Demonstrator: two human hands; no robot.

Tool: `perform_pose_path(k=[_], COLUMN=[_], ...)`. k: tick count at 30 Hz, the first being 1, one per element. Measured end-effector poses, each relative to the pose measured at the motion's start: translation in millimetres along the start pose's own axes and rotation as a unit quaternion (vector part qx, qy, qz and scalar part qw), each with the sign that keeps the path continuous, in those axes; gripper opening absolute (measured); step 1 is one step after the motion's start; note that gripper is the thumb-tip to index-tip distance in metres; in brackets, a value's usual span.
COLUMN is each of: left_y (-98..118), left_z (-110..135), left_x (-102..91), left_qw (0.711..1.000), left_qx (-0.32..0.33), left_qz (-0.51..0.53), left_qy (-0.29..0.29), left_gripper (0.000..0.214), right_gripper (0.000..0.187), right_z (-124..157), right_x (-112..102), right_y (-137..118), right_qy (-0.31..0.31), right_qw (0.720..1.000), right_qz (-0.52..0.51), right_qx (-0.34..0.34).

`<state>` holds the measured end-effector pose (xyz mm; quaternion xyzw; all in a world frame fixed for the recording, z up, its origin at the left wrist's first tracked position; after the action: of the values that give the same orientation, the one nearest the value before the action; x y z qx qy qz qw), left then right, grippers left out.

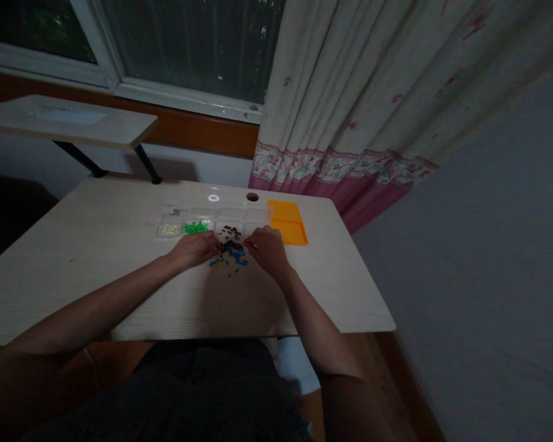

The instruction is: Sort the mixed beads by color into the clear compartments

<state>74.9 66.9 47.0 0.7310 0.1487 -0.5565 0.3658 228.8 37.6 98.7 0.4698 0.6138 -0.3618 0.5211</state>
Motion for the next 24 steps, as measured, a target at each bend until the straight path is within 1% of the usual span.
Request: perform_pose_path(k=[3,6,10,14,17,21,24], left_y=[0,0,-1,-2,-6,-13,-15], left_z=[0,4,8,10,14,19,17], left_x=[2.5,3.2,-0.8,-11.5,-20.7,-32.5,-41.3], left_qw=[1.000,1.000,0.999,0.999,0.998,0.997,0.995], left_qx=[0.005,0.011,0.004,-0.011,-0.022,-0.040,-0.045], left_qz=[-0.011,-0.016,-0.027,-0.034,-0.028,-0.028,-0.030], left_qy=[0.001,0.009,0.023,0.033,0.045,0.067,0.079], left_gripper=[0.022,0.025,0.030,0.028,0.025,0.026,0.028], right_gripper=[0.024,0.023,0.023,0.021,0.021,0.022,0.022], right_z=[8,10,2,-9,-16,-22,-25], right_x=[7,17,27,32,37,42,44], right_y=[-2,-6,-24,-49,-61,-64,-64], right_qy=[0.000,-0.009,-0.031,-0.045,-0.056,-0.074,-0.082], right_qw=[1.000,1.000,0.998,0.995,0.991,0.989,0.989], right_qz=[-0.007,-0.001,0.005,0.021,0.046,0.057,0.058], right_qx=[-0.003,-0.014,-0.050,-0.088,-0.110,-0.114,-0.112])
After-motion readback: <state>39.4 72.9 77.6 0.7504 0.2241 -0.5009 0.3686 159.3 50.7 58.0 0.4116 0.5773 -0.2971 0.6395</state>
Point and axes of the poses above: each hand's wrist, its own z-axis away from the middle knuckle, its own x-axis out of the palm, y = z × x, the point moved 9 cm from there along -z, towards the middle knuckle, and after that the axes turned 10 degrees about z, right-handed, at the moved point
